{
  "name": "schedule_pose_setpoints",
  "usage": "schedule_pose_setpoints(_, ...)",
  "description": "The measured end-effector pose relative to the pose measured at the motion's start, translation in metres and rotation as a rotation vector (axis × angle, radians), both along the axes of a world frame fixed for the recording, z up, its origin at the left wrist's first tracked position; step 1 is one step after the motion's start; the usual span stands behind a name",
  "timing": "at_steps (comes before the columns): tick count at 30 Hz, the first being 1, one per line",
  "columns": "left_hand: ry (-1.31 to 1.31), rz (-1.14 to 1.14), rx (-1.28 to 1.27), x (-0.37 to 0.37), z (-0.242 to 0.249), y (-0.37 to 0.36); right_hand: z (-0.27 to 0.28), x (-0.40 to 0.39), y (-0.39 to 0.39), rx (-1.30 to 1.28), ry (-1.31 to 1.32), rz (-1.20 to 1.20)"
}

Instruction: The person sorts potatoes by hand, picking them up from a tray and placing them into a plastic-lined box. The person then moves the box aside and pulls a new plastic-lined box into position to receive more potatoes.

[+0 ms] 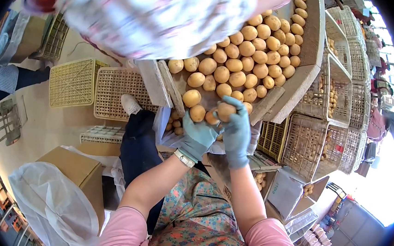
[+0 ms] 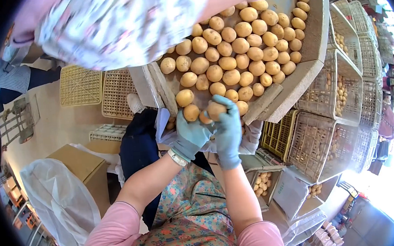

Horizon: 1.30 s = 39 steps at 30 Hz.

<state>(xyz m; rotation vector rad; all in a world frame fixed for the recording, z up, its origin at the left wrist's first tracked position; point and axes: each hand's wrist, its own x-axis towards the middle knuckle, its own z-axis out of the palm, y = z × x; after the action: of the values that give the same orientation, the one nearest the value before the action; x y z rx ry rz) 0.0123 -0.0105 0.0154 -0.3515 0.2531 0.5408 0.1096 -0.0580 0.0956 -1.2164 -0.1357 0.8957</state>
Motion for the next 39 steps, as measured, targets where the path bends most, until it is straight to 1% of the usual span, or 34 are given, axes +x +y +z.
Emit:
schedule_pose_setpoints(2, 0.098, -0.114, -0.219, 0.0, 0.007, 0.005, 0.015, 0.003, -0.001, 0.054, 0.247, -0.165)
schedule_pose_setpoints(3, -0.173, -0.088, -0.069, 0.0, 0.001, 0.007, 0.01, 0.0, -0.001, -0.187, -0.343, -0.028)
schedule_pose_setpoints(4, -0.178, -0.089, -0.066, 0.002, -0.002, 0.004, 0.015, 0.02, -0.005, -0.204, -0.312, 0.162)
schedule_pose_setpoints(5, -0.101, -0.072, -0.07, 0.002, -0.006, 0.001, 0.009, 0.023, 0.001, -0.334, -0.605, 0.21)
schedule_pose_setpoints(6, -0.02, -0.054, -0.076, 0.001, 0.001, 0.002, 0.012, 0.021, 0.019, -0.464, -0.894, 0.257)
schedule_pose_setpoints(8, -0.013, -0.045, -0.132, 0.0, -0.001, 0.001, 0.005, 0.023, 0.049, -0.58, -1.756, 0.343)
schedule_pose_setpoints(9, -0.016, -0.032, -0.181, 0.001, -0.001, 0.003, -0.015, 0.022, 0.056, -0.81, -1.84, 0.565)
schedule_pose_setpoints(10, -0.019, -0.017, -0.227, 0.003, 0.001, 0.005, -0.015, 0.014, 0.068, -0.899, -1.936, 0.602)
schedule_pose_setpoints(11, -0.027, 0.015, -0.149, 0.007, 0.006, 0.004, -0.01, 0.007, 0.074, -0.997, -1.959, 0.695)
schedule_pose_setpoints(12, -0.026, 0.014, -0.149, 0.006, 0.003, 0.004, 0.001, -0.002, 0.082, -1.094, -1.975, 0.791)
schedule_pose_setpoints(13, -0.097, 0.016, -0.131, 0.004, 0.0, 0.002, -0.001, -0.009, 0.088, -1.188, -1.984, 0.82)
schedule_pose_setpoints(14, -0.171, 0.016, -0.111, 0.004, -0.002, 0.0, -0.003, -0.013, 0.095, -1.196, -1.983, 0.817)
schedule_pose_setpoints(15, 0.046, -0.033, -0.064, 0.003, 0.007, 0.0, -0.008, -0.016, 0.102, -1.298, -1.906, 0.898)
schedule_pose_setpoints(16, 0.042, -0.037, -0.065, 0.003, -0.002, -0.005, -0.016, -0.019, 0.109, -1.398, -1.821, 0.978)
schedule_pose_setpoints(17, 0.43, -0.056, 0.542, 0.004, -0.012, -0.011, -0.036, -0.023, 0.11, -1.428, -1.937, 0.804)
schedule_pose_setpoints(18, 0.809, -0.069, 1.153, 0.006, -0.013, -0.011, -0.033, -0.02, 0.111, -1.436, -1.935, 0.8)
schedule_pose_setpoints(19, 0.803, -0.073, 1.152, 0.006, -0.014, -0.011, -0.031, -0.017, 0.111, -1.379, -1.926, 0.842)
schedule_pose_setpoints(21, 0.413, -0.07, 0.393, 0.006, -0.013, -0.004, -0.026, -0.015, 0.11, -1.259, -1.909, 0.929)
schedule_pose_setpoints(22, 0.213, -0.064, 0.019, 0.005, -0.01, -0.002, -0.024, -0.008, 0.104, -1.262, -1.912, 0.931)
schedule_pose_setpoints(23, 0.211, -0.061, 0.019, 0.003, -0.007, 0.0, -0.02, 0.007, 0.095, -1.068, -1.79, 0.914)
schedule_pose_setpoints(24, 0.202, -0.099, -0.089, 0.001, -0.005, 0.001, -0.016, 0.021, 0.087, -0.879, -1.664, 0.891)
schedule_pose_setpoints(25, 0.192, -0.134, -0.197, 0.0, -0.002, 0.003, 0.001, 0.026, 0.071, -0.532, -1.486, 0.647)
schedule_pose_setpoints(26, 0.187, -0.127, -0.197, 0.001, 0.002, 0.005, 0.002, 0.031, 0.058, -0.528, -1.493, 0.652)
schedule_pose_setpoints(27, 0.165, -0.128, -0.106, 0.002, 0.007, 0.007, -0.002, 0.036, 0.045, -0.362, -1.242, 0.589)
schedule_pose_setpoints(28, 0.147, -0.131, -0.017, 0.002, 0.013, 0.009, 0.009, 0.03, 0.04, -0.205, -0.982, 0.523)
schedule_pose_setpoints(29, 0.263, -0.059, -0.2, 0.007, 0.018, 0.007, 0.022, 0.016, 0.028, -0.152, -0.026, 0.338)
schedule_pose_setpoints(30, 0.269, -0.067, -0.204, 0.005, 0.01, 0.004, 0.021, 0.007, 0.014, -0.156, -0.02, 0.331)
schedule_pose_setpoints(32, -0.487, -0.051, -0.204, -0.001, -0.011, 0.0, 0.016, -0.004, -0.009, 0.231, 0.682, 0.18)
schedule_pose_setpoints(33, -0.272, -0.158, -0.284, -0.007, 0.002, 0.008, 0.021, -0.011, -0.01, 0.095, 0.687, 0.109)
schedule_pose_setpoints(34, -0.27, -0.164, -0.29, -0.008, -0.003, 0.007, 0.014, -0.015, -0.018, 0.093, 0.687, 0.101)
schedule_pose_setpoints(36, -0.558, -0.168, -0.072, -0.01, -0.029, -0.003, -0.005, -0.021, -0.035, 0.192, 0.836, 0.143)
schedule_pose_setpoints(37, -0.337, -0.31, -0.118, -0.013, -0.036, 0.001, 0.005, -0.024, -0.035, 0.184, 0.895, 0.143)
schedule_pose_setpoints(38, -0.609, -0.369, 0.055, -0.016, -0.042, 0.004, 0.001, -0.03, -0.049, 0.187, 0.922, 0.111)
schedule_pose_setpoints(39, -0.31, -0.23, -0.049, -0.007, -0.013, 0.004, -0.003, -0.035, -0.07, 0.21, 0.974, 0.028)
